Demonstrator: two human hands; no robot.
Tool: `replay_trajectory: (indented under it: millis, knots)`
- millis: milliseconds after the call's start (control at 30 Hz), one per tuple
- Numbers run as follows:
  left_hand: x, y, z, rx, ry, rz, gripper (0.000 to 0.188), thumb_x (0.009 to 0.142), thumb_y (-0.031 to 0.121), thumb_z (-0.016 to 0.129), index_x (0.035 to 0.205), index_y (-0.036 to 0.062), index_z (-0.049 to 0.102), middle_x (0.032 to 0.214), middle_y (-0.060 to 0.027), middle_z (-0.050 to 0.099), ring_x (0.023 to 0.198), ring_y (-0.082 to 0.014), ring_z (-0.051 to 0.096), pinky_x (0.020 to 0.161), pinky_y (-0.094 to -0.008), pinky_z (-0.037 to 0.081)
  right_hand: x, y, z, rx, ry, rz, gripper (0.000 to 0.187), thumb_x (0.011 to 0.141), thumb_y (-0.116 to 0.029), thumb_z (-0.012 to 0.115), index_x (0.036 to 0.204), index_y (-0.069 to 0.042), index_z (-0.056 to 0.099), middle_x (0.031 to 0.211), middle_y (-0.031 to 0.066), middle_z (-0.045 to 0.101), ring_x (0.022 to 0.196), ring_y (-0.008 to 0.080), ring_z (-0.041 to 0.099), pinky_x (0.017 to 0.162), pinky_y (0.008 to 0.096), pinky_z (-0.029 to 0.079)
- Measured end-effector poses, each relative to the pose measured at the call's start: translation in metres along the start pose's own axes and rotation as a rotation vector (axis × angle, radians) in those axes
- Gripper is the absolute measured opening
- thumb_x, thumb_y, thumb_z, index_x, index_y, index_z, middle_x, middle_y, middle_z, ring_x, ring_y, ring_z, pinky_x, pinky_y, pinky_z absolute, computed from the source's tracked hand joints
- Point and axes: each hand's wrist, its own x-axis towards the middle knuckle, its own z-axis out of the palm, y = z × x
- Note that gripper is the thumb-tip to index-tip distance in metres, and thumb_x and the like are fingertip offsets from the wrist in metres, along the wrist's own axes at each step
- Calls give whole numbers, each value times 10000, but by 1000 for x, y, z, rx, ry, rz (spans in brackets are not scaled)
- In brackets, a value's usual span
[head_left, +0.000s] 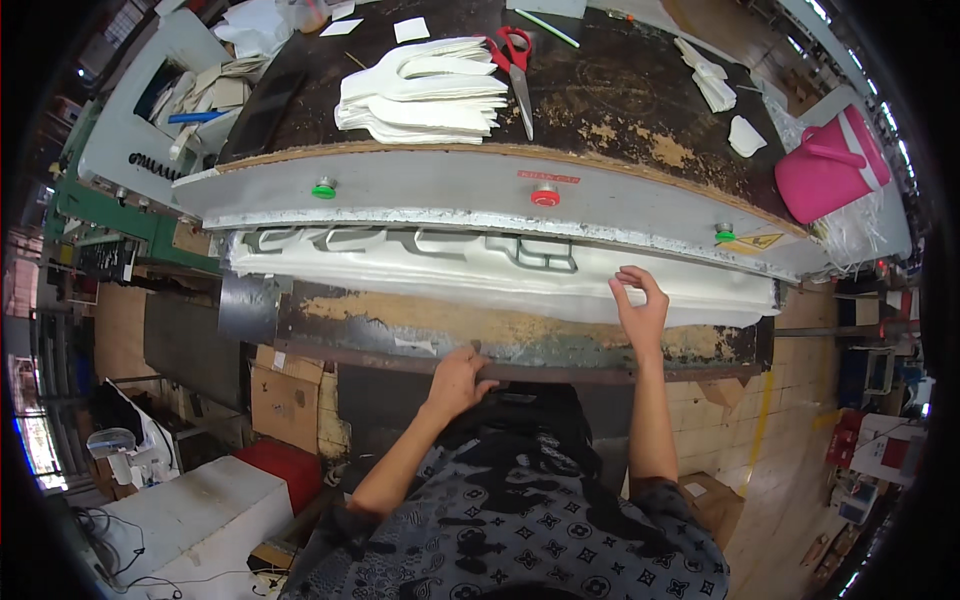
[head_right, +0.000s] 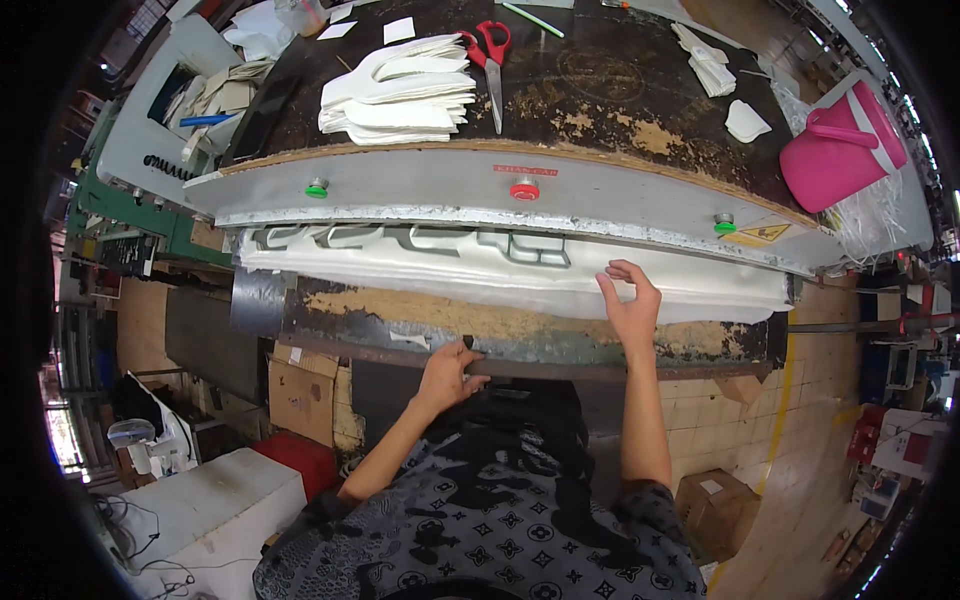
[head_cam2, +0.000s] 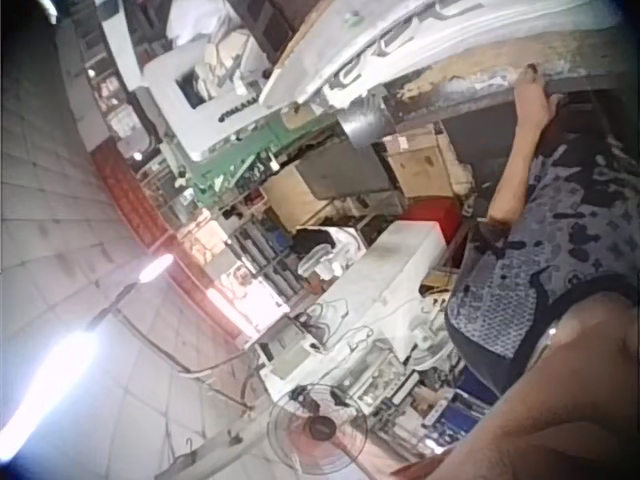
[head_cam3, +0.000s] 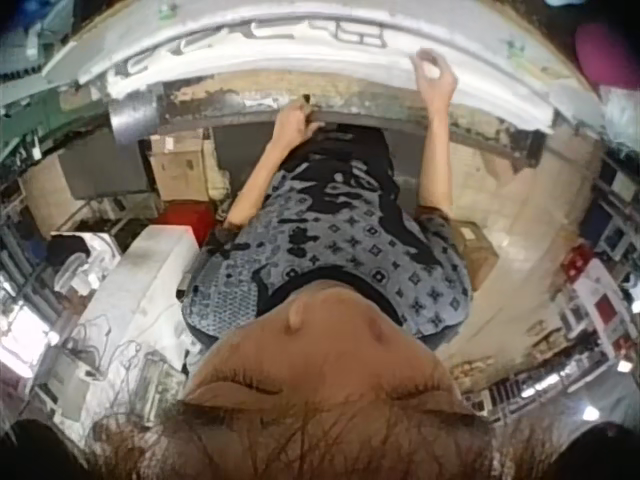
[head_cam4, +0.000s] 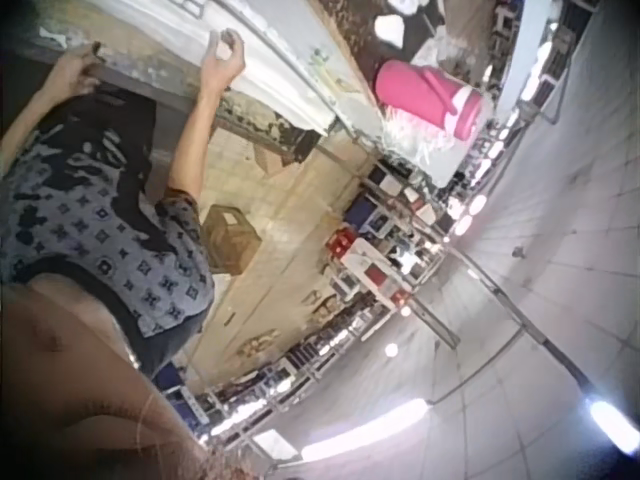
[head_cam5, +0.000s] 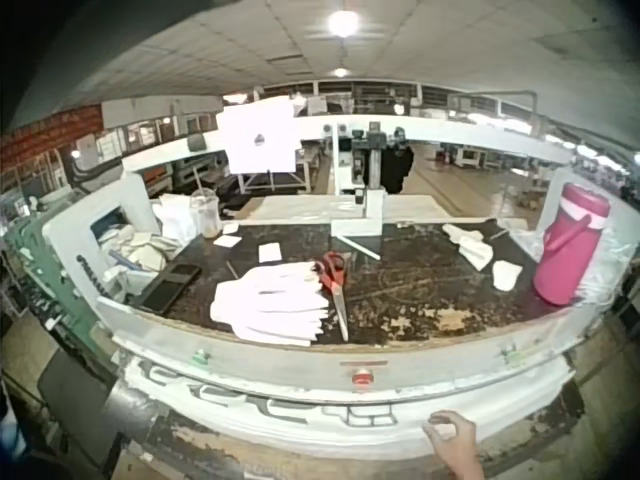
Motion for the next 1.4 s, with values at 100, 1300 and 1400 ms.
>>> replay_trajectory:
  millis: [100,1300,1400]
  knots:
    - [18,-4,-3,1,27,26,411,774,260,881,1094,33,758,965,-181,630,996,-411,629,876,-502,514,-3,0,7,-23,-220,-36,262,873,-140,846,1069,7,752,928,120,798,893,211,770,860,330,573]
    - [90,-67,40,-111,372,-180,606,857,153,789,1433,90,611,1353,-156,666,1300,-354,577,1094,-481,382,-72,79,88,-219,-595,-43,341,833,-79,773,1150,-101,649,1533,203,585,1558,412,369,1282,645,33]
    - [91,-65,39,-104,364,-174,612,856,150,790,1437,90,606,1361,-157,660,1302,-355,575,1102,-484,376,-72,81,86,-236,-600,-56,349,833,-100,786,1154,-107,649,1544,193,576,1552,411,377,1282,647,58]
